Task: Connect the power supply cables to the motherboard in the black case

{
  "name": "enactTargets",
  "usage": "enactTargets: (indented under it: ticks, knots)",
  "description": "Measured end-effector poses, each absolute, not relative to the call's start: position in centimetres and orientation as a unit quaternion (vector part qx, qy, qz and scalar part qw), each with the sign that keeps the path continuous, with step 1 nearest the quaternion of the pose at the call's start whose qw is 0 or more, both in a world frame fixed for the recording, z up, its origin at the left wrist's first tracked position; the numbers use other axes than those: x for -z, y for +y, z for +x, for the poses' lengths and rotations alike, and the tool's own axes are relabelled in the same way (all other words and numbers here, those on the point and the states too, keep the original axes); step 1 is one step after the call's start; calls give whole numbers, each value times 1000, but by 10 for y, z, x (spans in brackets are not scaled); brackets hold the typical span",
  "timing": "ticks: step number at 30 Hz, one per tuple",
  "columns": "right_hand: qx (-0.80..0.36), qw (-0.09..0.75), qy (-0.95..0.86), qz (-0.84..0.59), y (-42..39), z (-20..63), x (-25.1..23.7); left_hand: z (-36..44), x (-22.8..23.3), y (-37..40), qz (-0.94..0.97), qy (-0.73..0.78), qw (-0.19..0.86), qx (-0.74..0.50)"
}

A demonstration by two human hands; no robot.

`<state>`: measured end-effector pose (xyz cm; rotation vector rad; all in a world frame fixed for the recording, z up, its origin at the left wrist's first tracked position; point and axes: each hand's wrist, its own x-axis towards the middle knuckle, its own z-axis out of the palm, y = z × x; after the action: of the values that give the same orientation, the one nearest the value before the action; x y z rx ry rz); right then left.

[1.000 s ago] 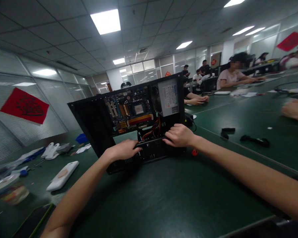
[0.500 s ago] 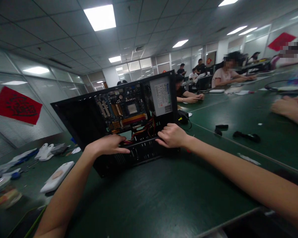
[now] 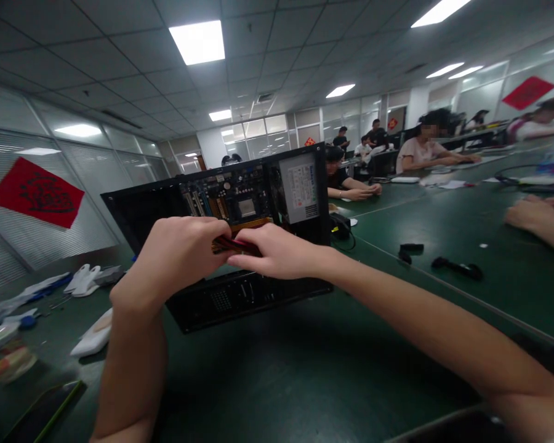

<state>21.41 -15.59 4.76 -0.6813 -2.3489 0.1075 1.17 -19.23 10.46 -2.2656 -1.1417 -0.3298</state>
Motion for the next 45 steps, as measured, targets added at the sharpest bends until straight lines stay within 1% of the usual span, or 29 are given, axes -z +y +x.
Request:
enactTargets:
  ticks: [2, 4, 7, 10, 12, 14, 17, 20, 24, 31, 38, 45]
  knots:
    - [-106, 318, -898, -284, -162, 211, -70, 12, -104, -193, -857, -428, 252, 138]
    - [-148, 312, -889, -301, -164, 214, -82, 8, -102, -191, -866, -427, 217, 141]
    - [-185, 293, -885, -312, -165, 225, -85, -4, -99, -184, -886, -409, 170, 135]
    - [-215, 240, -894, -311, -167, 239, -82, -15, -100, -178, -912, -379, 108, 109]
    - [-208, 212, -902, -312, -170, 249, -82, -16, -103, -177, -927, -357, 71, 88]
    - [-171, 199, -914, -310, -172, 256, -83, -13, -104, -181, -939, -330, 49, 84]
    - [-125, 181, -930, -295, -175, 263, -86, -5, -105, -190, -948, -294, 47, 109]
    - [-142, 165, -934, -283, -177, 263, -87, -2, -104, -195, -951, -269, 58, 139]
    - [-172, 162, -932, -276, -179, 260, -87, -6, -105, -190, -950, -244, 64, 182]
    - [-161, 175, -929, -285, -180, 260, -87, -4, -102, -181, -958, -206, -12, 201]
    - [-160, 200, -923, -287, -179, 257, -86, 4, -97, -181, -949, -198, -36, 243]
    - [-180, 221, -915, -287, -177, 259, -85, 4, -95, -177, -953, -196, -31, 228]
